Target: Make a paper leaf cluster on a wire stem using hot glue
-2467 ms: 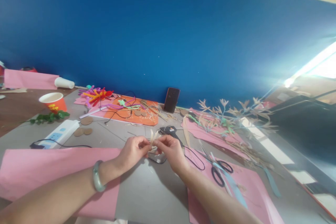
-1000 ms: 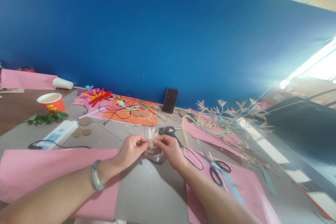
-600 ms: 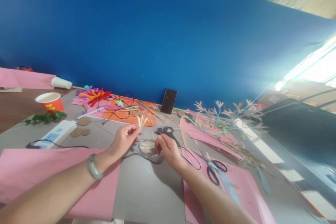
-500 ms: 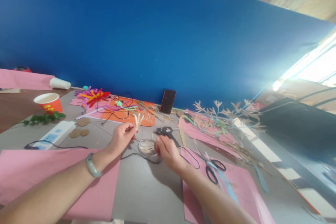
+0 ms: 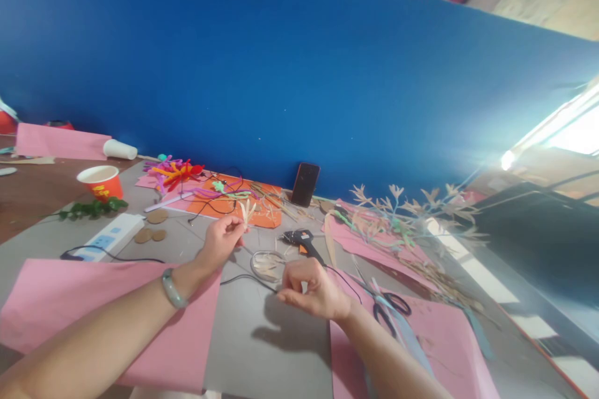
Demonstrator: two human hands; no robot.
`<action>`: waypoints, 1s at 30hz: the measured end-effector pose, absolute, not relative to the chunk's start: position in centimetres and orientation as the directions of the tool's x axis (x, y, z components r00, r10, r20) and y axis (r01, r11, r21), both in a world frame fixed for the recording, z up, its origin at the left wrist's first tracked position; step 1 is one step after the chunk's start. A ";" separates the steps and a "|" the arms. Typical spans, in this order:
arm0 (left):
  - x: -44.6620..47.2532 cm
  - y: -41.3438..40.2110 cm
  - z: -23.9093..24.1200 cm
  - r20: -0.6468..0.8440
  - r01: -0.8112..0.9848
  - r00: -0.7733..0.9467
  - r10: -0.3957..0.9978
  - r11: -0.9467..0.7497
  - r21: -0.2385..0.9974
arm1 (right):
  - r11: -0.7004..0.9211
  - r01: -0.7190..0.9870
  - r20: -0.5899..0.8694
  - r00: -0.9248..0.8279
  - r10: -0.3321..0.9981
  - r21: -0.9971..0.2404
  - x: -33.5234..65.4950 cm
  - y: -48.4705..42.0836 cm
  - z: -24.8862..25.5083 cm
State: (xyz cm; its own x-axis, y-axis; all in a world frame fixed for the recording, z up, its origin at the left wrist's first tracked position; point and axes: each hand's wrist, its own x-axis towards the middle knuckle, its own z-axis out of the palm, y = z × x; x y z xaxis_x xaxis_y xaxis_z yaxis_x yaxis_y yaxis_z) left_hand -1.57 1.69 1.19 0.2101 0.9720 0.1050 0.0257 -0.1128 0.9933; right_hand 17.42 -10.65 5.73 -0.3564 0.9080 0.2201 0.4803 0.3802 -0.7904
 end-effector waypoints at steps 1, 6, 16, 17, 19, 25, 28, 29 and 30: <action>-1.5 1.6 1.2 0.101 0.024 0.205 0.974 -0.108 0.994 | 0.388 0.501 0.240 -0.335 0.911 -0.774 17.5 -10.7 5.8; -1.5 1.6 1.0 0.102 0.036 0.230 0.968 -0.113 0.993 | 0.343 0.639 0.413 -0.043 0.910 -0.689 18.1 -10.3 5.3; -1.6 1.6 0.9 0.155 -0.032 0.241 0.958 -0.152 0.988 | -0.108 0.931 0.376 0.245 0.894 -0.348 22.2 -7.4 2.9; -1.6 1.6 1.0 0.166 -0.028 0.239 0.957 -0.165 0.986 | -0.190 0.952 0.310 0.261 0.914 -0.241 22.6 -7.2 2.7; -1.6 1.5 1.1 0.179 -0.031 0.242 0.954 -0.177 0.984 | -0.301 0.950 0.195 0.311 0.930 -0.083 23.3 -7.0 2.4; -1.4 1.3 1.0 0.170 -0.063 0.261 0.950 -0.159 0.985 | -0.329 0.940 0.056 0.334 0.941 -0.086 24.0 -6.6 2.1; -1.3 1.4 0.6 0.188 -0.063 0.268 0.945 -0.177 0.982 | -0.315 0.940 0.021 0.320 0.947 -0.127 24.2 -6.3 1.9; -1.3 1.4 0.4 0.186 -0.059 0.269 0.945 -0.177 0.982 | -0.312 0.940 0.012 0.317 0.948 -0.139 24.3 -6.3 1.9; -1.2 1.5 0.3 0.181 -0.055 0.268 0.946 -0.172 0.983 | -0.310 0.939 0.003 0.314 0.949 -0.151 24.3 -6.2 1.8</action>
